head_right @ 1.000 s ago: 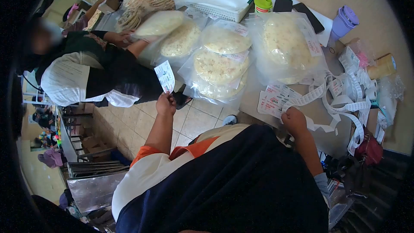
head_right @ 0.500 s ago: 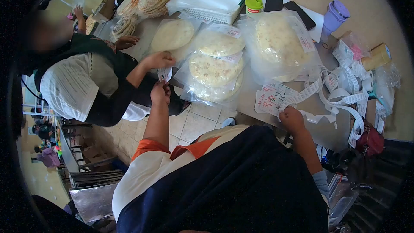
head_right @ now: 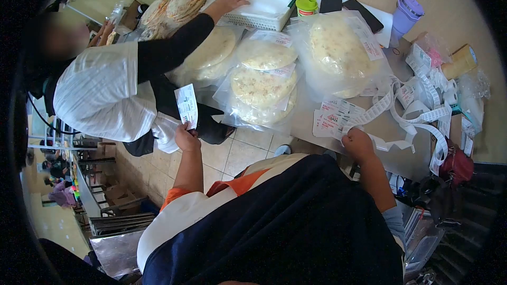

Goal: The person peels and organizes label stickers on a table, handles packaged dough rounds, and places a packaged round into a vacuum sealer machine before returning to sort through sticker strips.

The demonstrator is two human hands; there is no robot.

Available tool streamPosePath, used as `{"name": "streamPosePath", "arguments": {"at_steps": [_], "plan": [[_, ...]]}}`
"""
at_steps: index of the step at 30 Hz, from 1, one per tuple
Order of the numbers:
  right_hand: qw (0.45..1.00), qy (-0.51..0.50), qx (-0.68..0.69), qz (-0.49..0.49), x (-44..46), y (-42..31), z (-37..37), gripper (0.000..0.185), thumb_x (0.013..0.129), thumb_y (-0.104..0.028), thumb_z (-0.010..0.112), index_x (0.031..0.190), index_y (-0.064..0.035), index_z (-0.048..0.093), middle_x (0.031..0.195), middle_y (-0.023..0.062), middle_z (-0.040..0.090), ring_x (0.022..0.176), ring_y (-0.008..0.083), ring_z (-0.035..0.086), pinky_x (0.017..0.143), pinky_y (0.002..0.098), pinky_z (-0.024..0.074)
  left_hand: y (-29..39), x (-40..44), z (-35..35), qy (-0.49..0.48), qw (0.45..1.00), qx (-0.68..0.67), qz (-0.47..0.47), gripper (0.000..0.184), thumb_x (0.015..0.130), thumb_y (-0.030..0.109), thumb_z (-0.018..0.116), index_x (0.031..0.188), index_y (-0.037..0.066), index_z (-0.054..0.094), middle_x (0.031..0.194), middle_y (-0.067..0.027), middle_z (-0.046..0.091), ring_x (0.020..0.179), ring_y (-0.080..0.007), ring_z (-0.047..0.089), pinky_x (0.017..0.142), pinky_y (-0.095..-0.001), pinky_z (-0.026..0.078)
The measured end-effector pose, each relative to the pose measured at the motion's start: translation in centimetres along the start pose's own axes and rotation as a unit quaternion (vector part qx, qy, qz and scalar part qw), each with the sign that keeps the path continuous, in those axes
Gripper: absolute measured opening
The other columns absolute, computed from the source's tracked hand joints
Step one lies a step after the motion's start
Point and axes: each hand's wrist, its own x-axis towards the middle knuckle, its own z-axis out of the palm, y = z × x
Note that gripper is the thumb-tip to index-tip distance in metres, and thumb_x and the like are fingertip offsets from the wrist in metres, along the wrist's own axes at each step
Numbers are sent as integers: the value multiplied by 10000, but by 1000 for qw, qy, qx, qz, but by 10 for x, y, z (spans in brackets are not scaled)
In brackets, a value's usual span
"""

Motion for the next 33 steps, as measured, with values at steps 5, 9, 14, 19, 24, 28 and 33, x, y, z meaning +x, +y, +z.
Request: {"name": "streamPosePath", "arguments": {"at_steps": [5, 9, 14, 19, 24, 28, 33], "plan": [[1000, 11, 5, -4, 1, 1, 3, 296, 760, -273, 538, 762, 15, 601, 830, 202, 589, 780, 386, 576, 709, 444, 454, -3, 7, 16, -55, 997, -4, -61, 81, 805, 69, 510, 733, 34, 522, 595, -22, 484, 409, -95, 371, 364, -219, 269], [1000, 22, 3, -15, 4, 9, 10, 299, 757, -276, 535, 767, 15, 602, 831, 205, 589, 782, 385, 575, 704, 446, 453, 4, 10, 51, -52, 993, 17, -102, 120, 810, 76, 518, 702, 25, 528, 583, -31, 485, 403, -98, 398, 351, -228, 268], [1000, 21, 18, 5, 0, 0, 3, 297, 750, -271, 528, 759, 15, 608, 837, 207, 592, 795, 388, 577, 715, 454, 456, 14, 23, 87, -77, 991, 46, -103, 66, 825, 84, 527, 821, 24, 552, 653, -48, 546, 493, -123, 478, 405, -242, 335], [999, 15, 37, 31, -1, 4, 6, 293, 750, -276, 530, 775, 8, 600, 838, 211, 597, 804, 388, 579, 716, 454, 456, 19, 39, 135, -213, 973, -9, -84, 153, 875, 120, 495, 994, 29, 524, 816, -72, 577, 666, -174, 541, 548, -295, 420], [999, 5, 31, 33, 0, 6, 7, 294, 748, -274, 525, 783, 7, 601, 837, 210, 601, 801, 388, 582, 712, 457, 457, 33, 63, 173, -329, 927, 113, -143, 180, 904, 183, 495, 1017, 45, 515, 862, -73, 568, 670, -194, 528, 538, -299, 406], [999, 9, 33, 23, 0, 6, 5, 295, 742, -275, 522, 756, 7, 610, 841, 206, 603, 800, 383, 584, 715, 455, 459, 55, 49, 190, -173, 956, 197, -134, 188, 905, 231, 528, 972, 55, 531, 805, -65, 563, 585, -176, 493, 464, -305, 368], [999, -3, 20, 26, 0, 2, 2, 306, 742, -281, 512, 755, 2, 627, 841, 200, 601, 805, 378, 584, 727, 450, 462, 50, 98, 208, -178, 978, 109, 3, 126, 858, 147, 571, 817, 28, 579, 659, -65, 566, 487, -137, 455, 404, -265, 329]]}}
